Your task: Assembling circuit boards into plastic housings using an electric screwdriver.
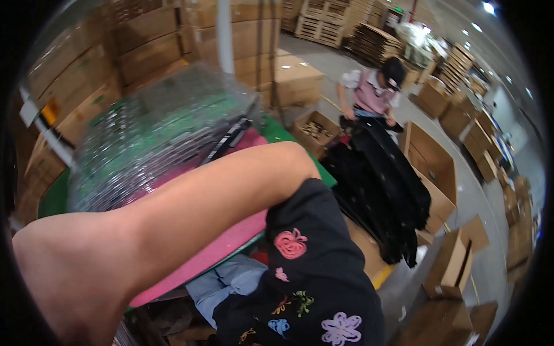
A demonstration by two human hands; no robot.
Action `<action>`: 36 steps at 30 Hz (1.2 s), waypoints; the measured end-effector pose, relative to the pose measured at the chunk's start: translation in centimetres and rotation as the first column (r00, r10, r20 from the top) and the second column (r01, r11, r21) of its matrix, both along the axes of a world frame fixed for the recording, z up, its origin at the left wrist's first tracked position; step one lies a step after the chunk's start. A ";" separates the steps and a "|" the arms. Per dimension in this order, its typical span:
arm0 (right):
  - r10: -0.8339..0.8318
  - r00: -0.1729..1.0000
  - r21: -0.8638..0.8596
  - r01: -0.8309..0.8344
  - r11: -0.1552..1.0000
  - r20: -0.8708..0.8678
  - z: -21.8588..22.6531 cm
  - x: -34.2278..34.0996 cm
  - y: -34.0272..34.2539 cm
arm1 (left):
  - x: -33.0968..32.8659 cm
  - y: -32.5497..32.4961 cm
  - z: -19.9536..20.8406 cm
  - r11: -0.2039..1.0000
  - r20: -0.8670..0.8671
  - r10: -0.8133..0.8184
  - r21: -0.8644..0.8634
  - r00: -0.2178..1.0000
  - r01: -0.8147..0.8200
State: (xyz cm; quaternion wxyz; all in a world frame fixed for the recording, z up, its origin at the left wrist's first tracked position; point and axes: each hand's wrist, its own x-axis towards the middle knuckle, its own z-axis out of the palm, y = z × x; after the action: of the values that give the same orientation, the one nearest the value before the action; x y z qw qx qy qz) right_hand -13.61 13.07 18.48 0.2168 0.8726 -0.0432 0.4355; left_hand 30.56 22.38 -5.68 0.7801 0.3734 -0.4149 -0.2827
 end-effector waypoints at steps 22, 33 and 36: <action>-0.882 -0.260 0.687 0.554 -0.470 -0.393 -28.9 -43.5 20.4 | -19.6 -12.5 -1.8 0.848 0.513 -0.160 -0.366 0.843 0.384; -0.918 -0.319 0.509 0.765 -0.396 -0.235 -21.0 -35.9 21.8 | -22.4 -10.2 -0.7 0.899 0.297 -0.377 -0.111 0.877 0.424; -0.940 -0.150 0.498 0.816 -0.292 -0.306 -16.0 -31.1 21.2 | -24.0 -10.0 -0.6 0.866 0.261 -0.467 -0.059 0.845 0.497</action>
State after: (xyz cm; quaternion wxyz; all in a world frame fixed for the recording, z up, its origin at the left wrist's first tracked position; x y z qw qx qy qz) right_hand -44.72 34.23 2.52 0.1980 0.4936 -0.8288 0.1736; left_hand 6.56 12.43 -6.27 0.6501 0.2386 -0.6027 -0.3966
